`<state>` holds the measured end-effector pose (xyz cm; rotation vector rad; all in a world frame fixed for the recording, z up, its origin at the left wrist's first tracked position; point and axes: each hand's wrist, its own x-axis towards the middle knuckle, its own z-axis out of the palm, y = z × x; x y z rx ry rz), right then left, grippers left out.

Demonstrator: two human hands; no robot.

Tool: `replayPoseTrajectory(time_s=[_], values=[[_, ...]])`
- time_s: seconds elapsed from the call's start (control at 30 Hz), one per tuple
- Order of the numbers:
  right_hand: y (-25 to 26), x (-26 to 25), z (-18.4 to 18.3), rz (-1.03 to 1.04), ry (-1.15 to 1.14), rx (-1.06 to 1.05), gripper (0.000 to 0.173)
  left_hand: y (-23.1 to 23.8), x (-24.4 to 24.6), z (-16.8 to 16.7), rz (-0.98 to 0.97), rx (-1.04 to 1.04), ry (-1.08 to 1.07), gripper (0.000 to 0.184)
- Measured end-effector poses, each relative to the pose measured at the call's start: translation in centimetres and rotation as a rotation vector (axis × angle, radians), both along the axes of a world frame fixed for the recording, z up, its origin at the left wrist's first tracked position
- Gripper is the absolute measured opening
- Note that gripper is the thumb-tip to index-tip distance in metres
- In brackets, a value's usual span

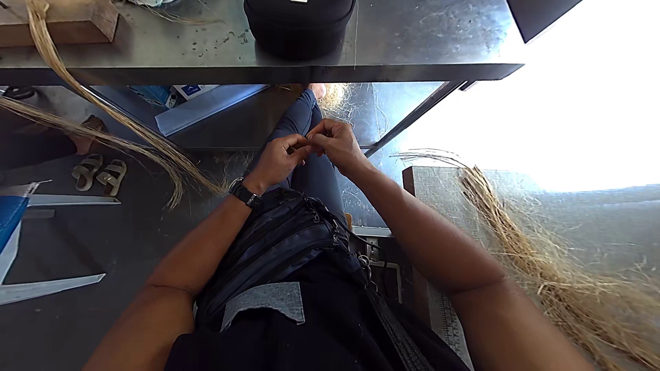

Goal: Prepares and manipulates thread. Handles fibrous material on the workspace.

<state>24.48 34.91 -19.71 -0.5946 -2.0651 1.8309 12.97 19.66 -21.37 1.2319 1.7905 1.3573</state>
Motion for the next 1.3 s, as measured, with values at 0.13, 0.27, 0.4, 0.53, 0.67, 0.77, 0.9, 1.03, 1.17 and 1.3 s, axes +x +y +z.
replayPoseTrajectory(time_s=[0.13,0.27,0.4,0.53,0.67,0.77,0.9,1.03,1.17,1.3], values=[[-0.1,0.1,0.3,-0.004,-0.029,-0.016,0.008,0.1,0.1,-0.1,-0.014,0.044,0.01,0.015],[-0.4,0.0,0.4,-0.007,-0.043,-0.035,0.009,0.0,-0.1,-0.1,-0.02,0.037,-0.039,0.014],[0.2,-0.1,0.4,-0.014,-0.037,-0.038,0.009,-0.3,0.0,-0.5,0.001,-0.002,-0.19,0.018],[1.0,0.0,0.5,-0.044,-0.024,-0.089,0.009,-0.8,-0.1,-1.1,0.025,-0.022,-0.244,0.019],[1.0,0.1,0.6,-0.003,-0.089,-0.154,0.009,-1.0,-0.2,-1.1,0.076,-0.008,-0.239,0.018],[1.0,0.1,0.6,0.068,-0.14,-0.159,0.015,-1.2,-0.3,-1.0,0.107,0.024,-0.229,0.017],[0.9,0.2,0.4,0.137,-0.144,-0.112,0.016,-1.3,-0.3,-0.9,0.117,0.011,-0.196,0.017],[0.8,0.2,0.4,0.158,-0.125,-0.101,0.016,-1.3,-0.2,-1.1,0.088,0.016,-0.169,0.017],[1.0,0.2,0.4,0.158,-0.123,-0.032,0.008,-1.4,-0.2,-0.9,0.076,0.043,-0.171,0.018],[1.0,0.2,0.5,0.173,-0.157,-0.028,0.01,-1.6,-0.6,-0.5,0.113,0.092,-0.304,0.019]])
